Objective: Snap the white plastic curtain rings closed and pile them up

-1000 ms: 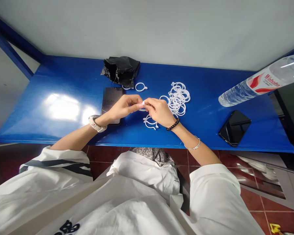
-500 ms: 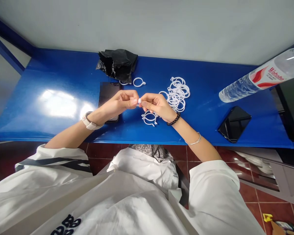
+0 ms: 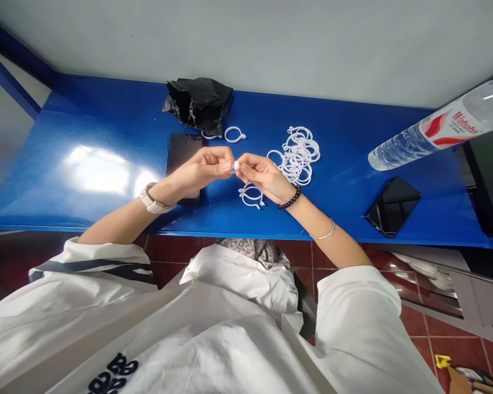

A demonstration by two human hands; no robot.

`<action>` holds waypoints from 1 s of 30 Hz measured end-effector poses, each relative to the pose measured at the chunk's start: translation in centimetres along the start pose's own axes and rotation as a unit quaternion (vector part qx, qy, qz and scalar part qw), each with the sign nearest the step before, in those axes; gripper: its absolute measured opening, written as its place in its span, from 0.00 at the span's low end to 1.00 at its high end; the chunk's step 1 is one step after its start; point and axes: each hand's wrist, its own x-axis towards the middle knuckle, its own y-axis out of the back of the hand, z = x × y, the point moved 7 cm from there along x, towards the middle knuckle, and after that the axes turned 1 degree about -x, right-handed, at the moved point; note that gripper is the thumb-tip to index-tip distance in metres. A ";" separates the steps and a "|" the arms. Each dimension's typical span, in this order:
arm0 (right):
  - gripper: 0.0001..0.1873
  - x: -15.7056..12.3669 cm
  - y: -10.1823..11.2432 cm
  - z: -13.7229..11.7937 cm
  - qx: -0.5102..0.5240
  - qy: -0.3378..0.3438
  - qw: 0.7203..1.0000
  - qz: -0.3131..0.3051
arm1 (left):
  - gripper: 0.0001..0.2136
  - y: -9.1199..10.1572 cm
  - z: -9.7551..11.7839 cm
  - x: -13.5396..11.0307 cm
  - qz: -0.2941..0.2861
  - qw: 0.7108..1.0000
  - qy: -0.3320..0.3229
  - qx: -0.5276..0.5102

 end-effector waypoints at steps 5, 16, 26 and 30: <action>0.23 0.0 0.1 0.3 -0.001 -0.010 1.000 0.012 | 0.23 -0.1 0.0 -0.1 -0.006 1.000 -0.009 -0.019; 0.23 -0.2 0.0 -1.1 0.070 0.039 0.997 0.022 | 0.26 0.5 1.5 0.0 0.034 0.994 -0.043 -0.092; 0.18 -0.5 2.3 -3.0 -0.213 0.021 0.973 0.081 | 0.18 1.7 1.6 -0.1 0.065 0.989 -0.052 0.123; 0.17 -1.2 4.3 -5.6 -0.529 0.039 0.831 0.167 | 0.17 3.6 1.6 0.0 0.087 0.928 -0.060 0.358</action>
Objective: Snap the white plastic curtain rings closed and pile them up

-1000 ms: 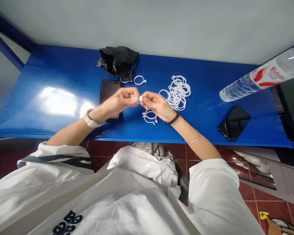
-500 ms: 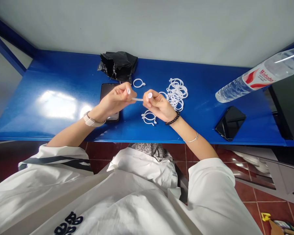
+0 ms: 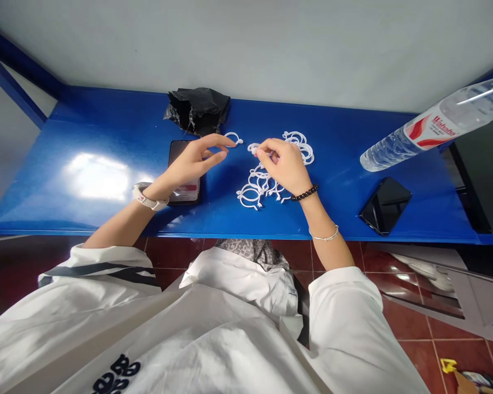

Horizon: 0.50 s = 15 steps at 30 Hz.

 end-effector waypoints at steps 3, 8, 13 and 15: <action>0.16 0.2 1.6 1.0 -0.177 -0.021 0.983 0.045 | 0.17 0.0 -1.3 0.2 -0.018 0.984 -0.031 0.174; 0.17 0.1 2.5 3.1 -0.274 -0.087 0.958 -0.001 | 0.22 -1.2 -3.1 0.2 -0.090 0.951 -0.029 0.294; 0.21 -0.1 2.3 3.5 -0.257 -0.039 0.965 -0.041 | 0.21 -2.0 -2.9 0.2 -0.107 0.937 -0.042 0.330; 0.22 -0.2 2.0 3.5 -0.245 -0.020 0.968 -0.056 | 0.19 -2.1 -2.6 0.3 -0.101 0.935 -0.063 0.335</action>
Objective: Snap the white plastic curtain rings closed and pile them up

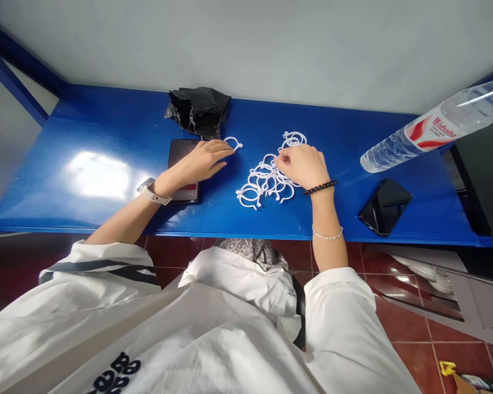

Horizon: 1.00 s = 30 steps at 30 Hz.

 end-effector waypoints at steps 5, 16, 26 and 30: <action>0.27 -0.2 -0.2 0.1 -0.006 -0.019 0.999 -0.030 | 0.18 -0.2 0.9 0.0 -0.016 0.999 -0.040 0.003; 0.22 0.1 0.6 -2.8 0.034 0.040 0.998 0.042 | 0.08 0.8 1.2 -0.1 0.029 0.996 -0.048 -0.064; 0.09 -0.6 -2.1 -7.5 0.144 0.194 0.970 -0.033 | 0.20 2.9 3.0 -0.6 0.002 0.872 0.004 -0.489; 0.15 -0.8 -2.6 -8.2 0.142 0.206 0.967 -0.036 | 0.22 2.5 3.2 -0.5 -0.018 0.870 0.015 -0.492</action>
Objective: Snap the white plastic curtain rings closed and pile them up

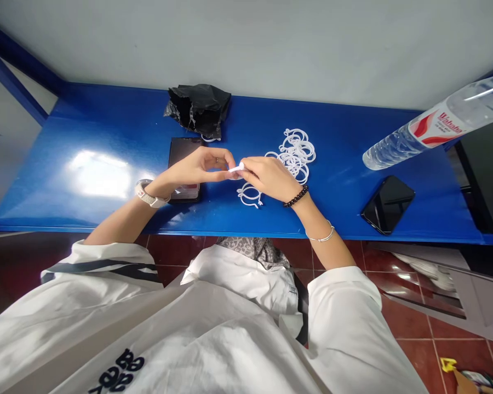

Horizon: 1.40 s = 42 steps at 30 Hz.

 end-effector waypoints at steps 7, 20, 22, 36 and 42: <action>0.16 0.0 -0.1 0.2 0.012 0.000 1.000 -0.008 | 0.21 -0.3 0.1 -0.1 0.010 0.999 0.003 0.050; 0.19 -0.1 -1.3 -1.0 -0.182 -0.026 0.981 -0.059 | 0.14 -2.9 2.0 -1.2 0.074 0.787 -0.250 0.559; 0.21 -0.1 -1.3 -1.3 -0.187 -0.022 0.981 -0.054 | 0.15 -3.3 2.3 -1.5 0.088 0.751 -0.270 0.596; 0.22 -1.7 -0.1 -3.9 -0.008 0.139 0.990 0.013 | 0.14 -3.9 4.4 -2.0 -0.021 0.939 -0.180 0.292; 0.21 -1.6 0.6 -4.5 0.040 0.163 0.984 0.062 | 0.15 -3.6 4.7 -2.0 0.000 0.956 -0.175 0.236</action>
